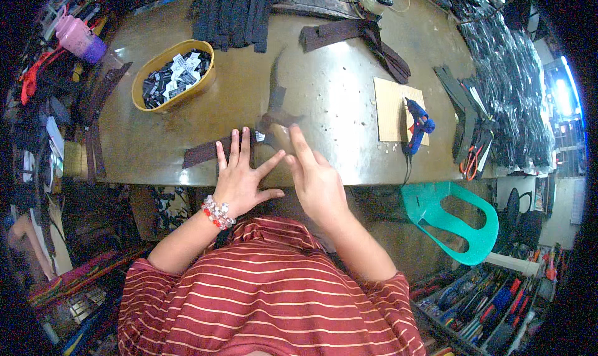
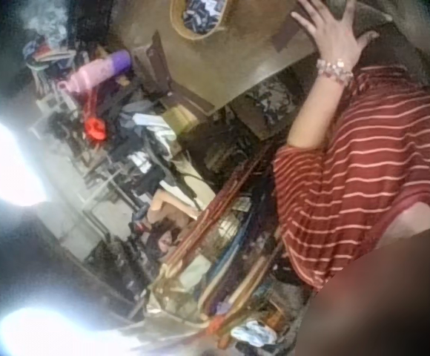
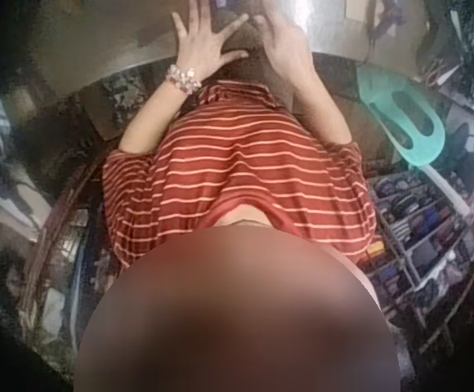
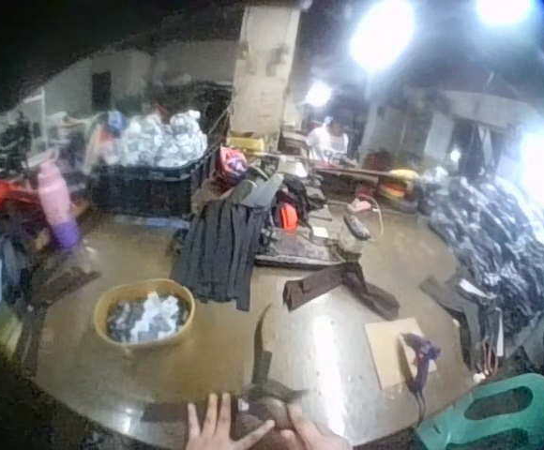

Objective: The person repeatedly picks up dark fabric strips and small white rectangular pieces from a table, applies hot glue to the fabric using a glue gun, and presses the pieces onto the strips. The person works one strip at a time, placing each finished piece aside.

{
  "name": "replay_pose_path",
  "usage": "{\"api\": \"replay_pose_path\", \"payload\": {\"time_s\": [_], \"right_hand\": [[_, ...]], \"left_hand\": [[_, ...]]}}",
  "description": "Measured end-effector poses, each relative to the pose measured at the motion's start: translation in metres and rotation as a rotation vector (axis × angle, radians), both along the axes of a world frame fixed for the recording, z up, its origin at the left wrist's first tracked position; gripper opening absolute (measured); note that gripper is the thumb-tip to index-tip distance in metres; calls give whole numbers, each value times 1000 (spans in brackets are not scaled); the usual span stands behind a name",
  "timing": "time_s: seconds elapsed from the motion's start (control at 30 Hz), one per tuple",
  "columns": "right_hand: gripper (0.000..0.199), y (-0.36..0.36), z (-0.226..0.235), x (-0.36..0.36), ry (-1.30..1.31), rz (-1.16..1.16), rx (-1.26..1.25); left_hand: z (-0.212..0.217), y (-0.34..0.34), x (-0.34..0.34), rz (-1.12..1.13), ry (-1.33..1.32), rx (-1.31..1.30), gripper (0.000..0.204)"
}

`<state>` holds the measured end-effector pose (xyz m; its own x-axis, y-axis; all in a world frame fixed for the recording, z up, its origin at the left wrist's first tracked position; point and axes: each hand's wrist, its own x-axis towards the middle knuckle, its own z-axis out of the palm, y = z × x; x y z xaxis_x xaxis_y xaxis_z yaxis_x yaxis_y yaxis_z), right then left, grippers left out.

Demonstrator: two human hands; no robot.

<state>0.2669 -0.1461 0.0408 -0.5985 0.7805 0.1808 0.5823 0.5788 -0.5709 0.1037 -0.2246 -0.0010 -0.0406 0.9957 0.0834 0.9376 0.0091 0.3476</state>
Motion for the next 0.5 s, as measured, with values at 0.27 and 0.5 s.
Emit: {"api": "replay_pose_path", "payload": {"time_s": [0.27,0.5], "right_hand": [[42,63,-2,-4,21,-206,-194],[47,141,-62,58,-229,-476,634]], "left_hand": [[-12,1,5,-179,-116,287,49],[42,22,-62,1,-461,520,28]]}}
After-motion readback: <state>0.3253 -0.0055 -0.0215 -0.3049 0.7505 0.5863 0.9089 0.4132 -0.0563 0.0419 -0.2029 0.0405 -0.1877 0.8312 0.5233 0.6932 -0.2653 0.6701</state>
